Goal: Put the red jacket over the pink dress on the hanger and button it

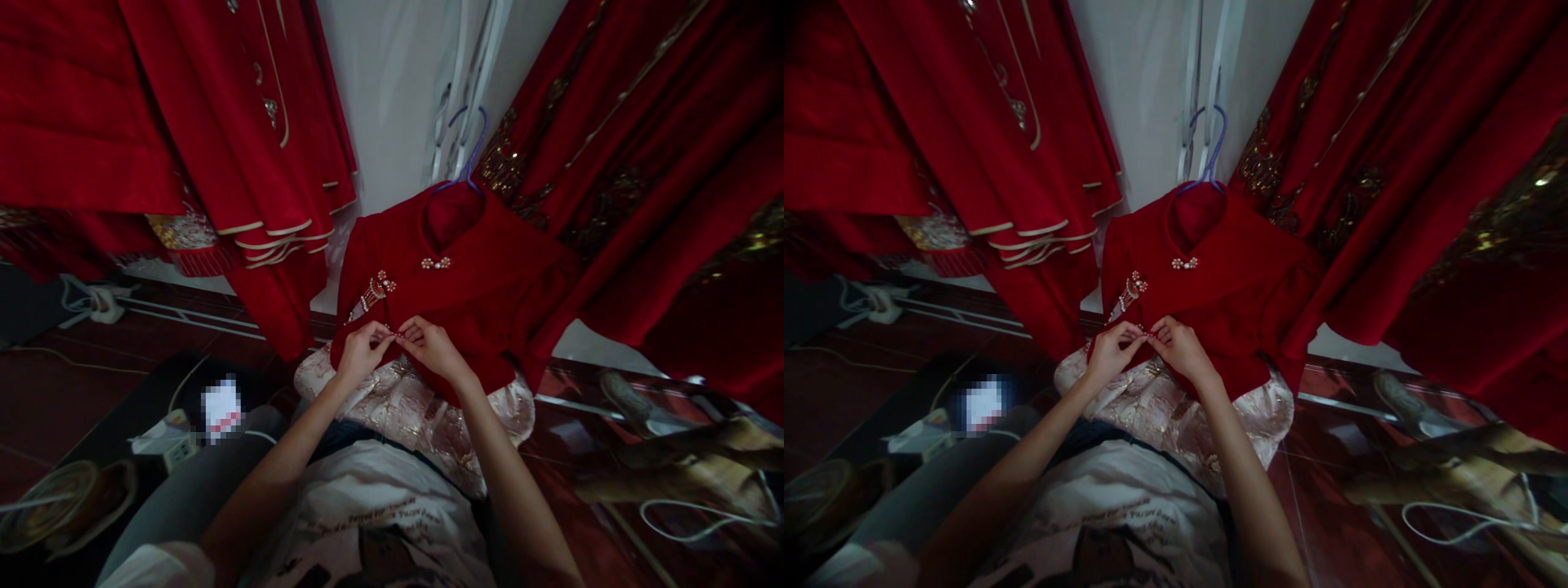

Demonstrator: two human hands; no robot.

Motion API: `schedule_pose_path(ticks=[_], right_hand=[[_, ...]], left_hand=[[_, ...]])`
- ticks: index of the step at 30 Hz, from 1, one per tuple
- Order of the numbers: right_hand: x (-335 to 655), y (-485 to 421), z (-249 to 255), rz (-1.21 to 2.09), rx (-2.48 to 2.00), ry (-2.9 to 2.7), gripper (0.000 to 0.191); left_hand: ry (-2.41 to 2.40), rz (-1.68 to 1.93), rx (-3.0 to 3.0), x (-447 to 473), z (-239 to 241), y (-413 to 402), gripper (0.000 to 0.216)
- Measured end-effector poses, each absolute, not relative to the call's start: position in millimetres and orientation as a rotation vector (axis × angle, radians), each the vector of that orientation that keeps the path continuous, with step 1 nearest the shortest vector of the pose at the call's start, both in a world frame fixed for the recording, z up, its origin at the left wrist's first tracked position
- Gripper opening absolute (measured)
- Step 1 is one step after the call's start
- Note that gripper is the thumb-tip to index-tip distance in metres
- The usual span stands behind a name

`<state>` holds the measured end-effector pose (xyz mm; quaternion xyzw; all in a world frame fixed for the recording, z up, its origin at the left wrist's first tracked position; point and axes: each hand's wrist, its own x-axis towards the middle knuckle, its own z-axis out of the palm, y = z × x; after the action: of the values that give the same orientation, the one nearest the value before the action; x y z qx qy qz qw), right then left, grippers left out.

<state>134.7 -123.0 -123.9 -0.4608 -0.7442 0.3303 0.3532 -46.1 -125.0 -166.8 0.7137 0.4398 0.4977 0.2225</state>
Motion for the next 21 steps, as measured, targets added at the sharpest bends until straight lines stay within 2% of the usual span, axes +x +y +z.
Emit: schedule_pose_path(ticks=[4,8,11,15,21], right_hand=[[138,-122,-123,0.846,-1.200,-1.904,0.012],[151,-123,-116,0.964,-1.133,-1.986,0.015],[159,-125,-109,1.010,-1.106,-1.992,0.019],[162,-126,-105,1.042,-1.105,-1.990,0.019],[162,-124,-108,1.040,-1.094,-1.972,0.020]], left_hand=[[1.204,1.351,2.090,-48,-150,-120,0.010],[1.312,1.441,2.331,-61,-111,-95,0.018],[1.311,1.294,2.674,-73,-85,-71,0.025],[1.120,1.022,2.989,-81,-65,-48,0.020],[0.835,0.895,3.171,-77,-50,-36,0.013]])
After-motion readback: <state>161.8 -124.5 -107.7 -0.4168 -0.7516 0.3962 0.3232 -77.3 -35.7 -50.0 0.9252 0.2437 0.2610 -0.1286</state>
